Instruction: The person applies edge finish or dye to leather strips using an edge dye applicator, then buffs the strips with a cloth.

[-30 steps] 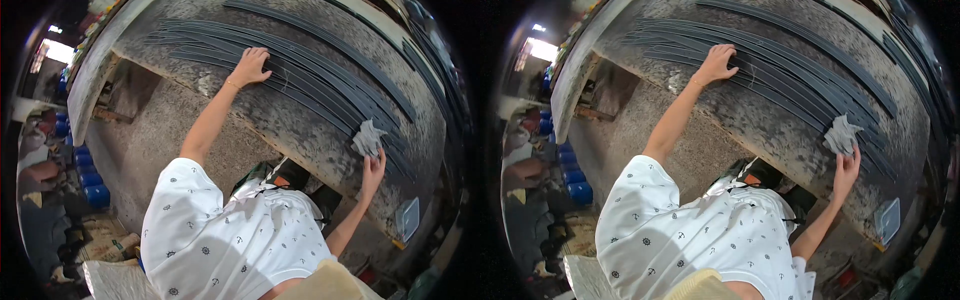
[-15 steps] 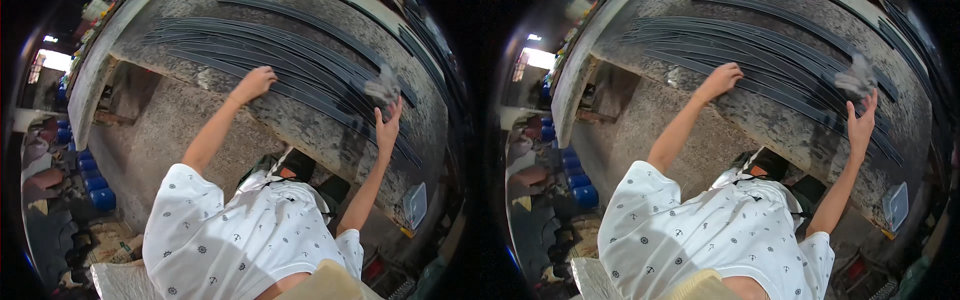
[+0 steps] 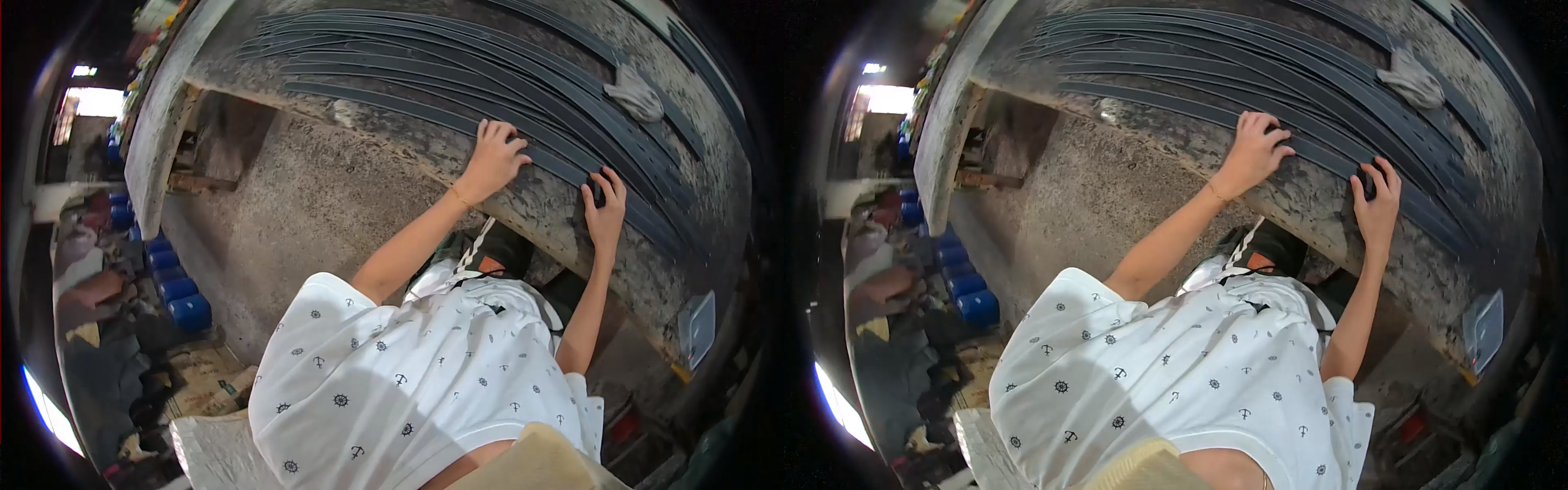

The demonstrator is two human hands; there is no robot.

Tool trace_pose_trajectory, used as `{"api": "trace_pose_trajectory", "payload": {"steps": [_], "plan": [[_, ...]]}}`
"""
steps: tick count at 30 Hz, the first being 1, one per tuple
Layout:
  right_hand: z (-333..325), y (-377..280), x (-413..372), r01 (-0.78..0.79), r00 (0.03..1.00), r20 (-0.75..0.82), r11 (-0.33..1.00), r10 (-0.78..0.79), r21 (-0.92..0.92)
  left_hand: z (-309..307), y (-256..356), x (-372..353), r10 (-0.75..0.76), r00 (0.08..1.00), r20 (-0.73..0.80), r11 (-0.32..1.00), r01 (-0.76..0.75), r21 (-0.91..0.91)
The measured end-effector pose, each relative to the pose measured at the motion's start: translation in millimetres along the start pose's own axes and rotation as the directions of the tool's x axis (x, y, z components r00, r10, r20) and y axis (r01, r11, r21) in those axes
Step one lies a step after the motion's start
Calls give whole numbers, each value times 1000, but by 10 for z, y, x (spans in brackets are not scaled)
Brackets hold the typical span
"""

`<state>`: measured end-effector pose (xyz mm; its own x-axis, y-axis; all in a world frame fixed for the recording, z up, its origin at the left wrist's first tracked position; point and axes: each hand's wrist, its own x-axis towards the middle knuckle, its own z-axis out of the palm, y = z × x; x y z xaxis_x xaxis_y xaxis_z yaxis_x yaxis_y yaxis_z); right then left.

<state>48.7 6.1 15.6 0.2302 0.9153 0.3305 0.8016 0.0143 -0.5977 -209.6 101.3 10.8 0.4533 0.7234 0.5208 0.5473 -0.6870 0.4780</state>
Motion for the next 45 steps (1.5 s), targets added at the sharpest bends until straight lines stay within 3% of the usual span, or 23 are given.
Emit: {"api": "trace_pose_trajectory", "payload": {"steps": [1, 4, 8, 10, 13, 17, 18, 20, 22, 25, 28, 29, 30, 31, 32, 34, 36, 37, 39, 43, 45], "plan": [[-17, -5, -5, 7, 1000, -12, 1000, -7, 8, -6, -9, 10, 41, 997, -58, 998, -44, -50], [-24, -24, 0, -5, 999, -40, 1000, 6, 28, -13, -133, 9, 63, 997, -44, 990, -68, -125], [-15, -6, -11, -32, 997, -63, 998, 36, 62, -77, -110, -22, -11, 1000, 12, 976, 14, -218], [-11, 18, -10, -34, 996, -77, 997, 39, 67, -52, -82, -20, -3, 998, -61, 996, -3, -92], [14, 45, -21, 17, 995, -102, 995, -6, 102, -93, -68, -14, -6, 992, -129, 997, -5, -82], [-3, 57, -52, 92, 983, -173, 985, -66, 147, -89, -134, -48, -202, 979, -20, 975, 199, -95], [-9, 58, -59, 102, 982, -177, 982, -73, 161, -107, -118, -41, -182, 983, 11, 975, 182, -128], [-1, 104, -89, 89, 987, -146, 978, -62, 188, -149, -29, -15, -308, 945, 109, 893, 327, -309], [-19, 88, -83, 71, 992, -117, 978, -48, 199, -223, 22, -19, -303, 928, 216, 852, 365, -375], [-356, -86, -141, 48, 987, -160, 965, -6, 259, -222, 8, -39, -284, 934, 215, 858, 348, -378], [-1473, -347, -312, 66, 964, -263, 989, -29, 131, -221, 81, -49, -328, 919, 219, 861, 386, -331], [-1854, -277, -391, 40, 956, -294, 995, -13, 86, -176, -6, -70, -270, 942, 201, 890, 324, -322], [-2214, -115, -479, -14, 949, -315, 1000, 15, 6, -175, -17, -87, -272, 938, 216, 886, 332, -323], [-2549, 11, -582, -197, 921, -352, 979, 167, -50, -158, -11, -82, -253, 947, 197, 907, 303, -293], [-2895, 155, -644, -414, 881, -349, 878, 320, -239, -128, -5, -57, -232, 957, 173, 925, 272, -266], [-3352, 545, -787, -410, 911, -318, 658, 263, -632, -98, -48, -46, -222, 961, 162, 926, 260, -272], [-3694, 1202, -973, -568, 796, -241, 549, 555, -613, -61, -119, -62, -217, 966, 136, 931, 247, -269], [-3858, 1610, -1124, -565, 797, -241, 542, 553, -623, -71, -124, -53, -240, 959, 152, 933, 271, -238], [-4029, 2242, -1374, -549, 756, -96, 547, 648, -632, -76, -103, -36, -256, 954, 159, 926, 289, -241], [-3990, 2181, -1421, -549, 750, -80, 550, 657, -629, -99, -85, -51, -281, 944, 171, 923, 315, -221], [-3941, 2129, -1370, -562, 697, -71, 483, 713, -671, -90, -69, -40, -278, 945, 173, 923, 312, -223]]}}
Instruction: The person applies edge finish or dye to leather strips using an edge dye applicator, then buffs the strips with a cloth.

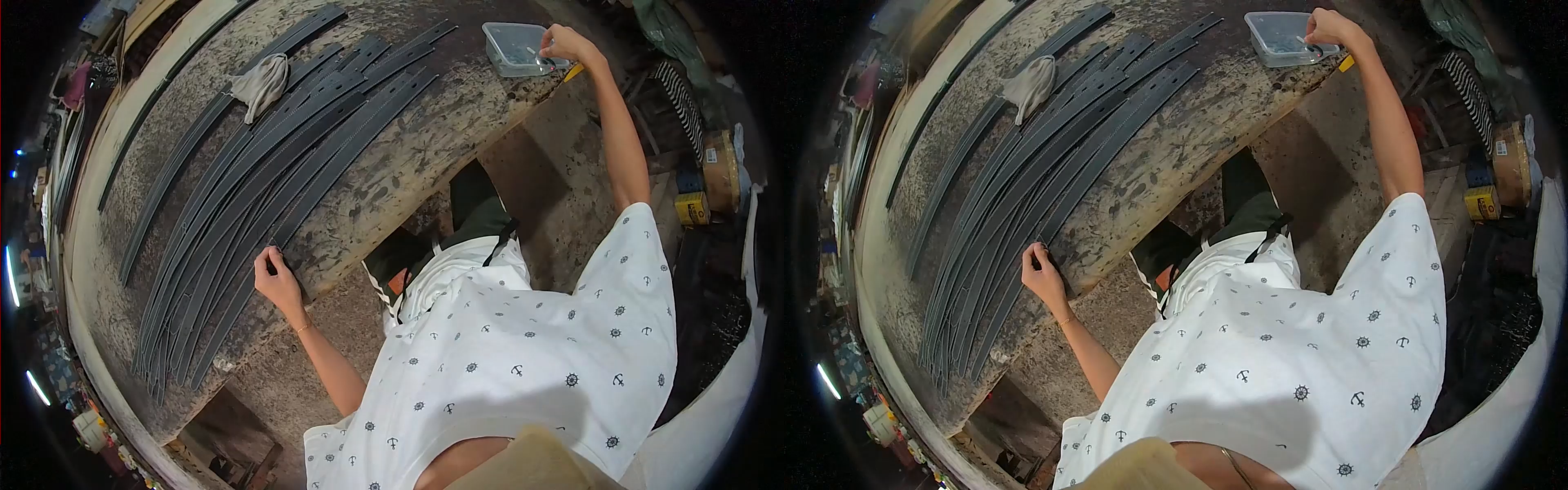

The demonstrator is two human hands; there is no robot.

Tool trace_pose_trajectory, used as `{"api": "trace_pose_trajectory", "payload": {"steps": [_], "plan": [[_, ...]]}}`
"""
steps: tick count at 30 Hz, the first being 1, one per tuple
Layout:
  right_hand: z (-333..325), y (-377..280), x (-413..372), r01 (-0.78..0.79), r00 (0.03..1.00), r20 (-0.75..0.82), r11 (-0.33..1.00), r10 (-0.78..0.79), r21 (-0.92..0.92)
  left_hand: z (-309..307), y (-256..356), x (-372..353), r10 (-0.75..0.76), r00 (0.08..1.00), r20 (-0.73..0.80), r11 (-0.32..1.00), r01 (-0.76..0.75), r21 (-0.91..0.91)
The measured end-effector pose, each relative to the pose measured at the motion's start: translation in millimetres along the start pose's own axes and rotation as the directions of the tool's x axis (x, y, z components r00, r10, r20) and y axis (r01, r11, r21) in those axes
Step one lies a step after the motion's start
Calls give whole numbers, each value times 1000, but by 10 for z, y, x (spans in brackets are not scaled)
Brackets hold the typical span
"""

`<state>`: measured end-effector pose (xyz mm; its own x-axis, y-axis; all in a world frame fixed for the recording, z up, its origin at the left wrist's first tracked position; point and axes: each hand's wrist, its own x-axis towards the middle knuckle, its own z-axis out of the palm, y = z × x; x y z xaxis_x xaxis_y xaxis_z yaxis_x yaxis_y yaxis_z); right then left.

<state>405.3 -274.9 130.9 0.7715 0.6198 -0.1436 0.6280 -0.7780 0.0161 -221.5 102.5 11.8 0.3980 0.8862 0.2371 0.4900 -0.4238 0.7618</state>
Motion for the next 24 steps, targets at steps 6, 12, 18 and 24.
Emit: {"api": "trace_pose_trajectory", "payload": {"steps": [6, 12, 18, 24], "plan": [[-130, -381, -73, -148, 983, 105, 988, 151, -36, -27, 16, -11, 55, 998, -4, 998, -55, -32], [-31, -178, 56, -111, 992, 59, 992, 115, -67, -16, 19, -20, 95, 995, 1, 995, -95, -29], [-263, 38, -93, 145, 989, -81, 936, -126, 321, -31, 77, -20, 95, 995, 12, 995, -95, -7], [-88, -410, -632, 115, 993, -103, 656, -57, 746, 179, 439, 335, 304, 953, -13, 952, -303, 43]]}}
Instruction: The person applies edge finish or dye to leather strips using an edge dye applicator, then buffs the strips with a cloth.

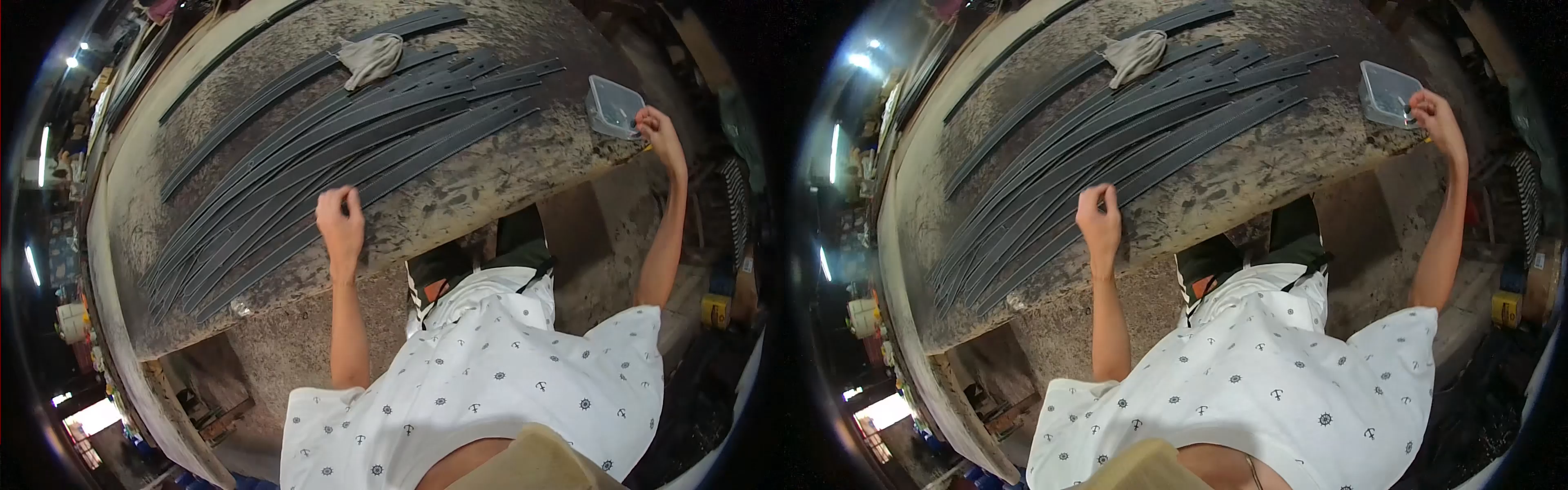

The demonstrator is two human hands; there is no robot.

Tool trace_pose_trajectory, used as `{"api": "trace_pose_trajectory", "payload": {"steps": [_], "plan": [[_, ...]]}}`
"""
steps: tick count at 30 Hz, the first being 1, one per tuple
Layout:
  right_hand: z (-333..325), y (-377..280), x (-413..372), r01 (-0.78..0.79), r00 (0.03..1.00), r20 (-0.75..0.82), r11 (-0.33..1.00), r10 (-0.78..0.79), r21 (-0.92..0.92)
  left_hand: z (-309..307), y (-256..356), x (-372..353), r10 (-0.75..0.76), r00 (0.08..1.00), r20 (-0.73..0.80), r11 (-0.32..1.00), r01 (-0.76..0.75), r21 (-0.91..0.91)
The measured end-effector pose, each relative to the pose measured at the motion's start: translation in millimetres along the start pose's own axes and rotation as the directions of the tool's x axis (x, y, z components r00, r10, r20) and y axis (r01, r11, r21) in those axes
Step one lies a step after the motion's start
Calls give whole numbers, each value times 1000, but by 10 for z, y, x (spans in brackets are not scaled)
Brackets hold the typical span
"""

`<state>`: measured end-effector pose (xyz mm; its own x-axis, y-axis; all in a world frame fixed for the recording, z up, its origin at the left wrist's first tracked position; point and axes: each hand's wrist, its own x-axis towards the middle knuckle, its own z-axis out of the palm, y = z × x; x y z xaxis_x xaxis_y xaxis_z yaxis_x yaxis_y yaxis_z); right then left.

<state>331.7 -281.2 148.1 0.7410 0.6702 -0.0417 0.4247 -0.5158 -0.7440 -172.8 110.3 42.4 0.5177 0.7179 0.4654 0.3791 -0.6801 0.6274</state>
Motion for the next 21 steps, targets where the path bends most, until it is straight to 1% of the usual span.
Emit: {"api": "trace_pose_trajectory", "payload": {"steps": [1, 2, 3, 5, 6, 7, 8, 9, 11, 12, 13, 14, 15, 17, 19, 20, 21], "plan": [[141, -18, -72, -14, 1000, -24, 997, 15, 71, 85, 28, 200, 112, 994, 9, 993, -112, -24], [191, 235, -21, 18, 999, -46, 999, -16, 48, 160, 76, 414, 117, 993, 23, 990, -115, -79], [288, 138, -87, 12, 999, -54, 999, -9, 49, 266, 74, 648, 116, 993, 28, 991, -114, -65], [616, -314, -328, -86, 975, -179, 965, 133, 247, 508, 82, 1144, 144, 989, 37, 988, -142, -57], [642, -289, -379, -90, 985, -116, 949, 130, 302, 673, 70, 1397, 192, 981, 33, 980, -189, -68], [691, -257, -414, -95, 991, -51, 929, 122, 358, 851, 41, 1633, 236, 970, 57, 971, -235, -36], [840, -423, -535, -64, 988, -107, 919, 114, 388, 1047, -17, 1851, 265, 960, 88, 964, -266, -4], [982, -432, -599, 6, 988, -138, 872, 70, 489, 1235, -117, 2030, 318, 946, 64, 944, -322, 73], [1228, -283, -670, 90, 982, -184, 781, 32, 617, 1505, -321, 2337, 322, 943, 81, 935, -331, 130], [1332, -228, -714, 50, 978, -189, 779, 89, 625, 1572, -389, 2439, 253, 944, 210, 944, -288, 159], [1436, -229, -787, 7, 968, -197, 774, 153, 633, 1615, -415, 2518, 179, 923, 340, 949, -253, 190], [1573, -237, -846, -20, 937, -244, 739, 248, 674, 1627, -448, 2606, 94, 857, 506, 929, -258, 264], [1663, -148, -902, 11, 949, -230, 705, 216, 709, 1728, -624, 2671, 126, 857, 499, 921, -288, 264], [1753, -172, -1064, -80, 954, -152, 705, 260, 705, 1682, -583, 2682, 221, 914, 340, 929, -303, 211], [1871, -141, -1173, -98, 940, -154, 673, 304, 733, 1423, -162, 2529, 430, 889, 158, 877, -453, 162], [1924, -99, -1237, -104, 931, -153, 644, 331, 758, 1298, 90, 2386, 468, 880, 82, 877, -474, 75], [1964, -32, -1269, -115, 929, -147, 640, 341, 759, 1196, 280, 2187, 465, 880, 93, 879, -472, 72]]}}
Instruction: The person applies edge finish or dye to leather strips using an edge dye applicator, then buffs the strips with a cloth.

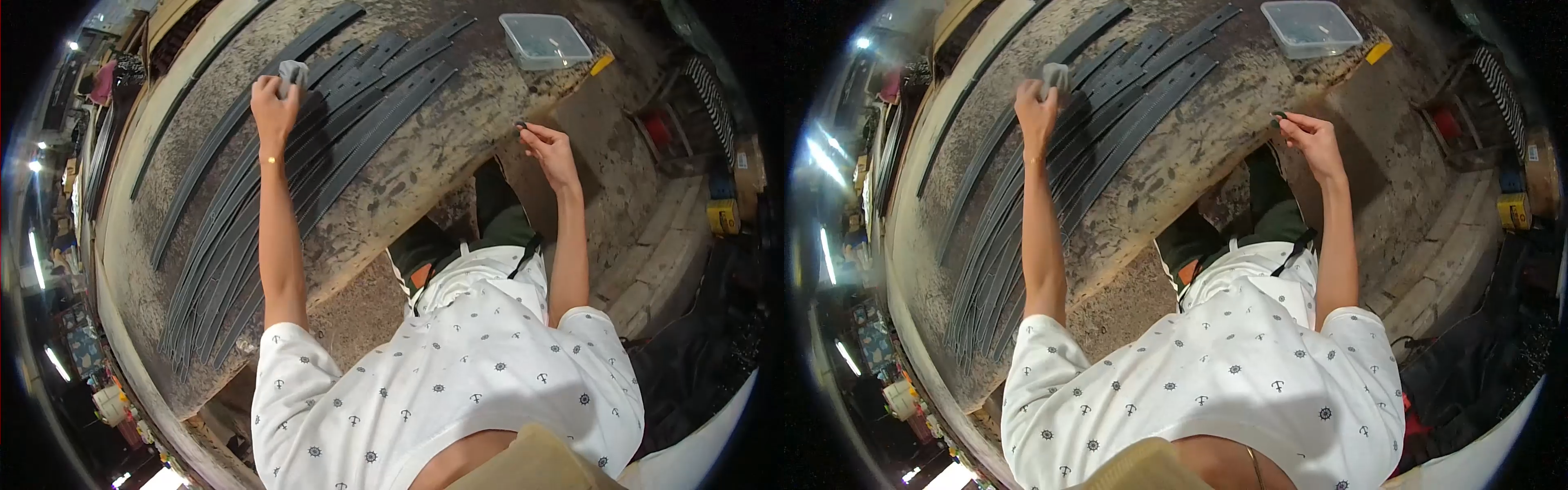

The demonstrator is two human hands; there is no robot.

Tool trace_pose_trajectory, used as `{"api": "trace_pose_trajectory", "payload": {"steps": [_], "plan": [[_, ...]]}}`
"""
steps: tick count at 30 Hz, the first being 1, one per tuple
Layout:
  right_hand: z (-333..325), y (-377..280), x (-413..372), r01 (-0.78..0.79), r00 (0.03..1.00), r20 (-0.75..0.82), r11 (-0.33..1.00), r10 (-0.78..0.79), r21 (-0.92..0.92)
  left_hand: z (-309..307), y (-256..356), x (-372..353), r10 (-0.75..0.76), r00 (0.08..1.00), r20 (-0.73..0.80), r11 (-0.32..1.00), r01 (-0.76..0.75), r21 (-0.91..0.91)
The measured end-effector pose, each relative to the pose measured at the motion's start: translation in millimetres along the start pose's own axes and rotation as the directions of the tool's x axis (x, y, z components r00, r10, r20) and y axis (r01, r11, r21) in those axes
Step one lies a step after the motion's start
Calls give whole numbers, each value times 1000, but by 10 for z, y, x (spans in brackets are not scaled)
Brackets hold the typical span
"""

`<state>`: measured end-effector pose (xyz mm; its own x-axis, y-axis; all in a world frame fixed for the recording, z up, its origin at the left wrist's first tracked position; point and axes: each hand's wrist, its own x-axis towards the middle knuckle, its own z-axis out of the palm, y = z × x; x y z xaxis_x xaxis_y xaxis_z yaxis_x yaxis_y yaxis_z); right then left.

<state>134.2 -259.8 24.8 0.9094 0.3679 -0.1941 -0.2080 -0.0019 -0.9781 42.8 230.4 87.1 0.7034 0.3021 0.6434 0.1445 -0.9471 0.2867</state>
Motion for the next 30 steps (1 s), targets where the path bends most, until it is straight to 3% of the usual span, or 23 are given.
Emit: {"api": "trace_pose_trajectory", "payload": {"steps": [2, 4, 6, 10, 12, 13, 15, 17, 18, 20, 21, 22, 23, 27, 30], "plan": [[-35, 141, 12, -26, 999, -40, 998, 29, 56, -204, 485, -309, 56, 991, 122, 961, -21, -276], [-28, 202, -1, -29, 998, -53, 995, 34, 95, -255, 902, -789, 96, 961, 258, 936, 1, -352], [-7, 234, 14, -24, 997, -69, 990, 34, 138, -255, 1193, -1216, 268, 912, 310, 922, -150, -357], [22, 298, 57, -1, 995, -96, 976, 22, 217, -145, 1348, -1647, 175, 919, 354, 963, -86, -255], [75, 359, 43, 14, 991, -133, 963, 23, 268, -83, 1371, -1746, 113, 923, 368, 992, -128, 18], [79, 369, 45, 23, 989, -143, 956, 20, 294, -89, 1366, -1764, 84, 897, 434, 994, -105, 23], [55, 391, 46, 37, 988, -152, 948, 12, 318, -75, 1369, -1790, 80, 909, 410, 996, -93, 13], [-3, 417, 42, 76, 997, -24, 832, -75, 549, -56, 1384, -1826, 72, 923, 378, 997, -73, -13], [-22, 434, 66, 81, 996, -22, 833, -83, 548, -47, 1397, -1829, 72, 926, 370, 997, -73, -11], [5, 491, 142, 33, 948, 119, 463, -295, 886, -44, 1389, -1824, 39, 927, 373, 999, -28, -34], [8, 585, 241, 27, 947, 126, 462, -297, 887, -58, 1388, -1810, 34, 929, 370, 999, -26, -28], [10, 678, 358, 78, 983, 86, 789, -163, 609, -66, 1397, -1808, 30, 928, 371, 999, -19, -32], [-24, 776, 432, 59, 998, -9, 975, -58, 216, -69, 1412, -1814, 25, 927, 373, 999, -11, -39], [123, 499, 199, 58, 991, -122, 994, -46, 94, -51, 1389, -1836, 31, 936, 350, 998, -10, -62], [84, 424, 195, 71, 986, -161, 969, -34, 235, -57, 1403, -1817, 32, 934, 357, 999, -22, -31]]}}
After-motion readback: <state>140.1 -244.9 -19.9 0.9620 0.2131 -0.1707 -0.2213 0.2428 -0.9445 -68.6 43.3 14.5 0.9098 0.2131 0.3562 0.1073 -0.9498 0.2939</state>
